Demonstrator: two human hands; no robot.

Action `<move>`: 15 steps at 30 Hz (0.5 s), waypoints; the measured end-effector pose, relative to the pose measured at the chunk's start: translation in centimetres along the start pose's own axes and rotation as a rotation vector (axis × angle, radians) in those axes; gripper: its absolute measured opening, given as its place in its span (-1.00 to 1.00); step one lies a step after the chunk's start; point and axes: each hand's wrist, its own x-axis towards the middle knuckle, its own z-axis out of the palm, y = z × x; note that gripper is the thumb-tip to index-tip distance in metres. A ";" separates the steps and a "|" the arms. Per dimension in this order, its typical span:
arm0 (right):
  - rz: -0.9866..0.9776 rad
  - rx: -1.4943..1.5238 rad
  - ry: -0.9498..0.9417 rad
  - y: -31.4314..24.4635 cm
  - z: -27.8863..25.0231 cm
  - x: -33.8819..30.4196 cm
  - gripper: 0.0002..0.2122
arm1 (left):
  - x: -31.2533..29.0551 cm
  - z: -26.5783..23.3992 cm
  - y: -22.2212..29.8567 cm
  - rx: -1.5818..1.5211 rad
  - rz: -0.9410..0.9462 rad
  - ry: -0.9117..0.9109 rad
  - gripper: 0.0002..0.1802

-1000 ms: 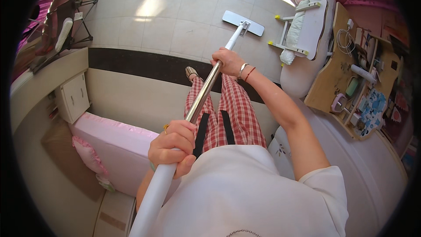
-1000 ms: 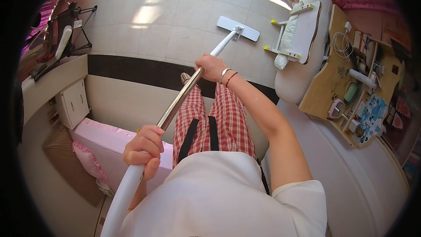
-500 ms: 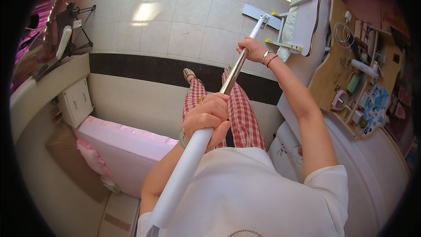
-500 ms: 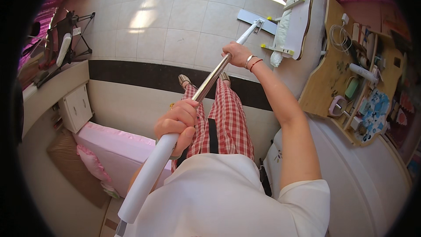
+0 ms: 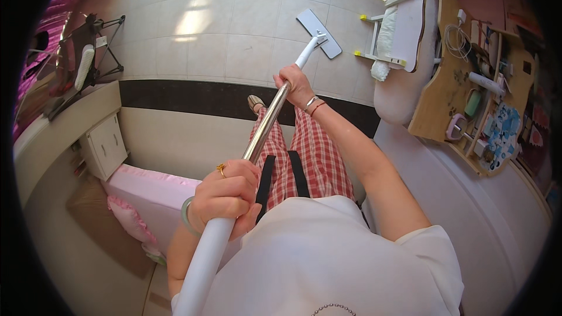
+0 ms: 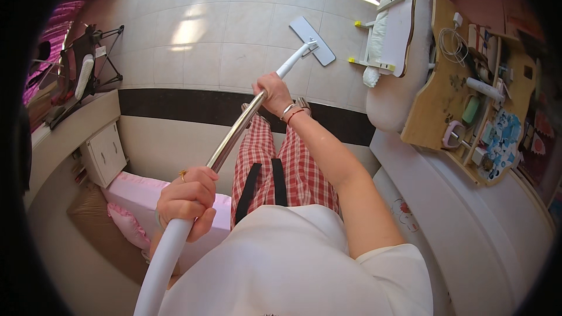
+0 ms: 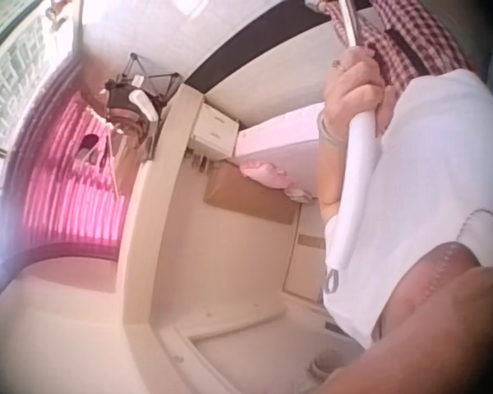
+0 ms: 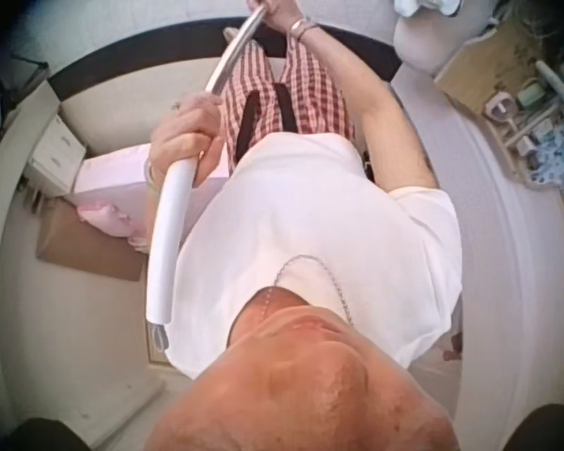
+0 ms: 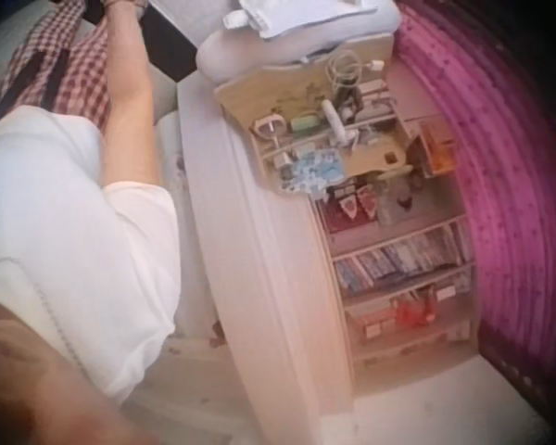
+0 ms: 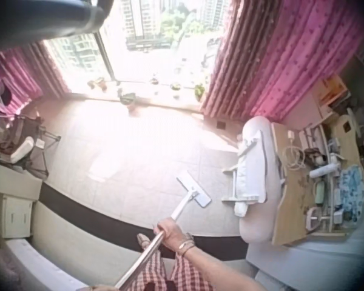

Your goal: The person mops a tiled floor in a bedroom using a flat mop. They briefly pause to move a potted plant on the window ledge before resuming the mopping task. The person cleans the floor area around a bed and a small table.

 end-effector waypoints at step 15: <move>0.031 -0.079 -0.379 -11.8 7.7 2.3 -0.72 | -3.2 -11.1 4.6 -0.011 -0.058 -0.370 -0.75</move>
